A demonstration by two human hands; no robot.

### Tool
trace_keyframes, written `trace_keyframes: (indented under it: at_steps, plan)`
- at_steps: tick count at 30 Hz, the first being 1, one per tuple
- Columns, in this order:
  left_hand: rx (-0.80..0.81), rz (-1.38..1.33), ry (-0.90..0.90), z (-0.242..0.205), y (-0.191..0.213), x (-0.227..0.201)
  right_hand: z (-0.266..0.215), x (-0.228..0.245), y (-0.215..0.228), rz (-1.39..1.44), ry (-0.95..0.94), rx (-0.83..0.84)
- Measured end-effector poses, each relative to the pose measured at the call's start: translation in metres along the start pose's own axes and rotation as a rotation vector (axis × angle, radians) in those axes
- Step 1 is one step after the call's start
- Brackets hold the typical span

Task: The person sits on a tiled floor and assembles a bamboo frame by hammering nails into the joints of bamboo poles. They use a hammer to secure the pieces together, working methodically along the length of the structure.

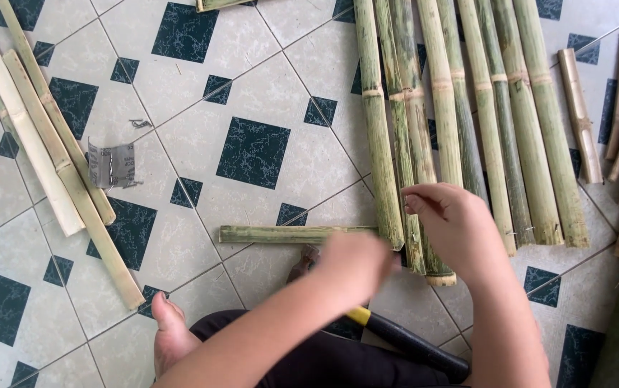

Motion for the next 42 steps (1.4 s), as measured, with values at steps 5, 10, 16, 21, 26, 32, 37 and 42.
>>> trace_keyframes:
  at_steps: [5,10,16,21,26,32,37,42]
  plan:
    - [-0.386,-0.658,0.091,-0.008,0.061,0.042,-0.003,0.006,-0.01,0.029,-0.036,-0.026]
    - [-0.347,-0.783,0.132,-0.01,0.051,0.039,-0.007,0.004,-0.031,0.165,-0.138,0.024]
    - [-0.47,-0.495,-0.071,-0.026,0.081,0.018,-0.011,-0.008,-0.024,0.08,-0.101,-0.059]
    - [-0.502,-0.447,-0.113,-0.021,0.081,0.028,-0.013,0.016,-0.028,0.333,-0.05,-0.058]
    - [-0.722,-0.367,0.019,-0.036,0.105,0.072,-0.024,0.008,-0.098,-0.099,-0.027,0.218]
    - [-0.81,-0.431,0.097,-0.055,0.115,0.078,-0.055,-0.053,-0.216,-0.712,0.193,0.71]
    - [-0.8,-0.345,0.072,-0.053,0.11,0.074,-0.052,-0.046,-0.224,-0.825,0.218,0.728]
    - [-0.896,-0.385,0.035,-0.061,0.118,0.073,-0.063,-0.019,-0.196,-0.623,0.201,0.705]
Point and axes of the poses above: each hand's wrist, its own z-axis towards the middle knuckle, its own y-axis out of the back of the hand, x = y × z, the point moved 9 cm from there along z, towards the middle knuckle, and after that the axes turned 3 degrees about y, right-handed, at the moved point
